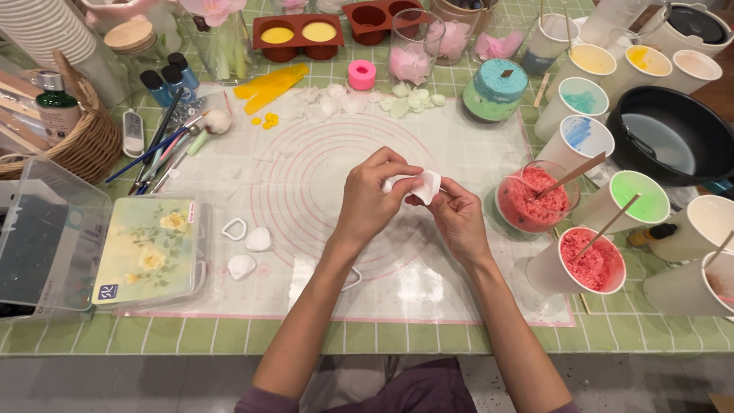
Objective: Molding and shaping small white wax pieces into decorative heart shapes using a cutter on a silicone mat.
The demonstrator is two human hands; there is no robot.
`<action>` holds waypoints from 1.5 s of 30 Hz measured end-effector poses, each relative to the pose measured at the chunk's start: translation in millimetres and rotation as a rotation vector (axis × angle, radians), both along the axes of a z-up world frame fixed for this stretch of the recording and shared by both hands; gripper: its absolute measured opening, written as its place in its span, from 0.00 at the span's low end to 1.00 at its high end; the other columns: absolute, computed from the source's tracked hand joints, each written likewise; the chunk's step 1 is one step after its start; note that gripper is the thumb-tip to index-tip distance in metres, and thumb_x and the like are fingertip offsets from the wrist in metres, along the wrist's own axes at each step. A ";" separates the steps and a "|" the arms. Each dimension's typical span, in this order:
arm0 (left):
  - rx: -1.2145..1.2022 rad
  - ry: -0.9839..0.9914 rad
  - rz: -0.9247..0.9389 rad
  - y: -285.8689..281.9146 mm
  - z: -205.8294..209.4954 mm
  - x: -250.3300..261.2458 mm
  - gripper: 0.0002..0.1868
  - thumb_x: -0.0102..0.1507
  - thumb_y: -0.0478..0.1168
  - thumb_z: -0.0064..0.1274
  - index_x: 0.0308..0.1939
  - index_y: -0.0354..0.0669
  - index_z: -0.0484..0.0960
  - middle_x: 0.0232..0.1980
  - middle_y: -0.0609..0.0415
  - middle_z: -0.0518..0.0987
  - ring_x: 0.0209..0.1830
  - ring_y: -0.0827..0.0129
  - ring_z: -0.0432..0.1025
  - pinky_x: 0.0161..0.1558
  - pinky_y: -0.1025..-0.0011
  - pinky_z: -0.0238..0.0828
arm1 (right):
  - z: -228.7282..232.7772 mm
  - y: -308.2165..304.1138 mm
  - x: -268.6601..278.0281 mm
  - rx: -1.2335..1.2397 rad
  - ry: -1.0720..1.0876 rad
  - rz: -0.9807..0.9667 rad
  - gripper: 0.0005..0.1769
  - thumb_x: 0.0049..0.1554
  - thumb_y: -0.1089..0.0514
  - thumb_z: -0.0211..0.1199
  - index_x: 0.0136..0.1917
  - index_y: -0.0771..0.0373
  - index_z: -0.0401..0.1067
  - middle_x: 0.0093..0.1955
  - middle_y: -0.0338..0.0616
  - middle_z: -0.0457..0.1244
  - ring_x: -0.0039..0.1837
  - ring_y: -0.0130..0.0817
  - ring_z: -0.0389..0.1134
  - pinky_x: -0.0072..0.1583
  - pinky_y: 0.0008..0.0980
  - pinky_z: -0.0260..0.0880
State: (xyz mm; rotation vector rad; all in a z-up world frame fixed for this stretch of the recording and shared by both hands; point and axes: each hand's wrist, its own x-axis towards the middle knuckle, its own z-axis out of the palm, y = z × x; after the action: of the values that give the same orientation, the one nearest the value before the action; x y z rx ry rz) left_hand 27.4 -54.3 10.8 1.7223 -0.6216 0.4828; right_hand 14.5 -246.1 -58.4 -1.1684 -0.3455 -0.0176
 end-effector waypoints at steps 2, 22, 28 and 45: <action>0.023 0.012 0.045 -1.4 1.6 -2.2 0.09 0.58 0.36 0.64 0.42 0.44 0.89 0.38 0.58 0.81 0.34 0.69 0.76 0.37 0.70 0.71 | -2.0 -0.5 -0.4 -0.013 0.007 -0.013 0.24 0.65 0.56 0.62 0.67 0.76 0.67 0.61 0.49 0.67 0.61 0.41 0.72 0.67 0.41 0.71; 0.440 0.231 0.283 96.9 21.8 36.1 0.07 0.57 0.41 0.66 0.37 0.46 0.86 0.39 0.55 0.84 0.38 0.60 0.78 0.41 0.62 0.72 | 12.7 -6.1 -1.2 0.217 0.159 0.076 0.29 0.70 0.49 0.50 0.75 0.71 0.59 0.71 0.57 0.62 0.67 0.42 0.66 0.70 0.41 0.65; 0.920 0.500 0.437 167.9 -8.0 61.9 0.03 0.55 0.38 0.65 0.33 0.47 0.89 0.40 0.46 0.86 0.46 0.54 0.79 0.48 0.56 0.72 | 3.6 -20.7 9.0 0.472 0.269 -0.043 0.27 0.69 0.51 0.47 0.78 0.61 0.58 0.74 0.51 0.60 0.72 0.39 0.62 0.72 0.40 0.61; 0.949 0.260 0.045 120.7 -1.6 -59.9 0.25 0.48 0.41 0.69 0.46 0.39 0.80 0.48 0.42 0.79 0.51 0.49 0.71 0.53 0.53 0.61 | -21.0 -35.3 18.5 0.359 0.323 -0.249 0.26 0.70 0.44 0.43 0.74 0.60 0.61 0.64 0.51 0.65 0.62 0.41 0.67 0.65 0.42 0.65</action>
State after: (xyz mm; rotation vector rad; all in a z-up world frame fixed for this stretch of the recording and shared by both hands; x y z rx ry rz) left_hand -32.5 66.4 9.1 2.6394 -0.6690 -0.0516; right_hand 32.9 -281.4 -79.3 -0.8337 0.0898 -0.1028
